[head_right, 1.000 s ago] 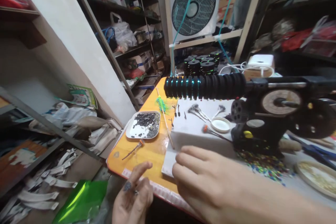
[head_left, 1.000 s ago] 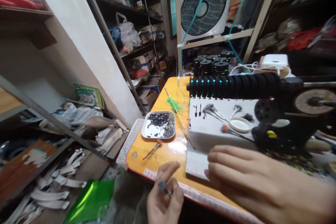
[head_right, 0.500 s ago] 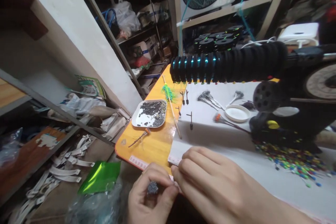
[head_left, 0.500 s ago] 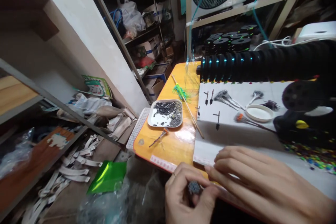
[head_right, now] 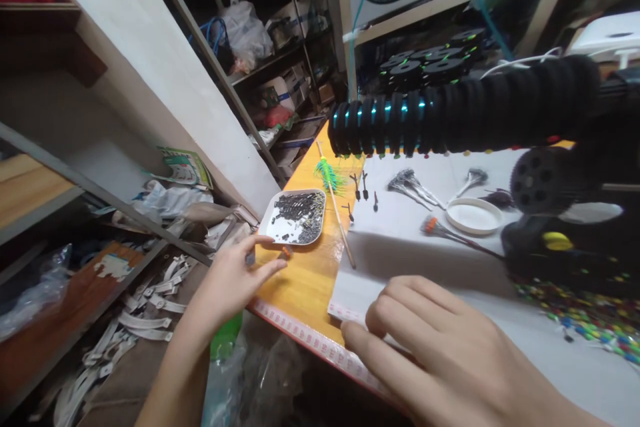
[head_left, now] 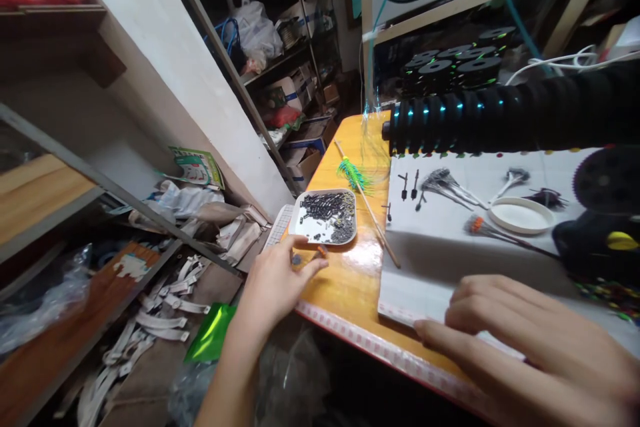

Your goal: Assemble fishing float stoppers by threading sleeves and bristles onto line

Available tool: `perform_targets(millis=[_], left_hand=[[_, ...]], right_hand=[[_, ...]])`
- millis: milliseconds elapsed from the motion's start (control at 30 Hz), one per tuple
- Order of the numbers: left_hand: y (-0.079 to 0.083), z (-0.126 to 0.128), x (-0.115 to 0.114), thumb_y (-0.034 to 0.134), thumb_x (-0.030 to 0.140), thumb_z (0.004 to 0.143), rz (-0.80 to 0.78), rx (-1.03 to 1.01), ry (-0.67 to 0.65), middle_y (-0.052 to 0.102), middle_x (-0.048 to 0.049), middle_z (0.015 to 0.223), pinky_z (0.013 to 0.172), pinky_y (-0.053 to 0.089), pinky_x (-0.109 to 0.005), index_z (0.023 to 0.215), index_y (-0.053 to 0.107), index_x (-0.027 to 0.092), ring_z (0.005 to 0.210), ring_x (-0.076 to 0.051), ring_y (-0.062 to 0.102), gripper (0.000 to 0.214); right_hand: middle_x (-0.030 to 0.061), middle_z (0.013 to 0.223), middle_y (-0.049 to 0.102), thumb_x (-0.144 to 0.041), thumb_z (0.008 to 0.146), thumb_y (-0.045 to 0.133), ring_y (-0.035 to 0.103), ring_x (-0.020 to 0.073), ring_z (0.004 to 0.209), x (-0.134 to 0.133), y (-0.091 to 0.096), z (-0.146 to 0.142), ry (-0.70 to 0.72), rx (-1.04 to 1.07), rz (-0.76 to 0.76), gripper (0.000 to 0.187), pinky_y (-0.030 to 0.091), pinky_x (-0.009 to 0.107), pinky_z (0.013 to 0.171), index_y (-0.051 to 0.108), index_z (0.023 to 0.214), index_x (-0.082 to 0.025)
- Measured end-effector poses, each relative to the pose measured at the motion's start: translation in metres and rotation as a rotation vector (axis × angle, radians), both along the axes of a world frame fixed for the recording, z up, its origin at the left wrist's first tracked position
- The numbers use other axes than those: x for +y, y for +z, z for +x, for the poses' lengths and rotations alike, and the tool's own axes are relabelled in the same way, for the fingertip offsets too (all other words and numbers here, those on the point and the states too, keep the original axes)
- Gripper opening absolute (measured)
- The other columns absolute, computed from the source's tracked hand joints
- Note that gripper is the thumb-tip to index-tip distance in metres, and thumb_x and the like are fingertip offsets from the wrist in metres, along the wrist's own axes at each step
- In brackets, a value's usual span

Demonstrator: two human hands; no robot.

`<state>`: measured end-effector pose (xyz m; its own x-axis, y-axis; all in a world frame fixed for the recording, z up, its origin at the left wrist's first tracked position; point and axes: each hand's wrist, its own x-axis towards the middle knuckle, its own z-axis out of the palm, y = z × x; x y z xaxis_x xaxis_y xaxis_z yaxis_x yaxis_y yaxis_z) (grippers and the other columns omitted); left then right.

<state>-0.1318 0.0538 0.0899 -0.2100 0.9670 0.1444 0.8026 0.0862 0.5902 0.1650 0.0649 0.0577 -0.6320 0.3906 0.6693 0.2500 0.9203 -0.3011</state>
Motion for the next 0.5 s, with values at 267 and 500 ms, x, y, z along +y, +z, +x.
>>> perform_targets(millis=[267,500], left_hand=[[-0.012,0.027,-0.016,0.067,0.020,0.088,0.011,-0.168,-0.141,0.067,-0.0062,0.094,0.077,0.049,-0.033,0.077,0.074,0.020,0.084,-0.022,0.065,0.013],[-0.028,0.109,-0.046,0.085,0.050,0.082,0.070,-1.065,-0.095,0.072,-0.0018,0.079,0.068,0.050,-0.026,0.072,0.071,0.020,0.071,-0.017,0.064,0.034]], right_hand=[[0.0030,0.095,0.065,-0.021,0.105,0.052,0.063,0.0159,0.074,-0.004,-0.006,-0.012,-0.074,0.027,-0.110,0.017,0.048,0.028,0.063,0.067,0.113,-0.025],[-0.0010,0.091,0.072,-0.013,0.102,0.056,0.071,0.0135,0.083,-0.003,0.005,-0.012,-0.109,0.197,-0.104,0.019,0.048,0.038,0.112,0.068,0.109,-0.025]])
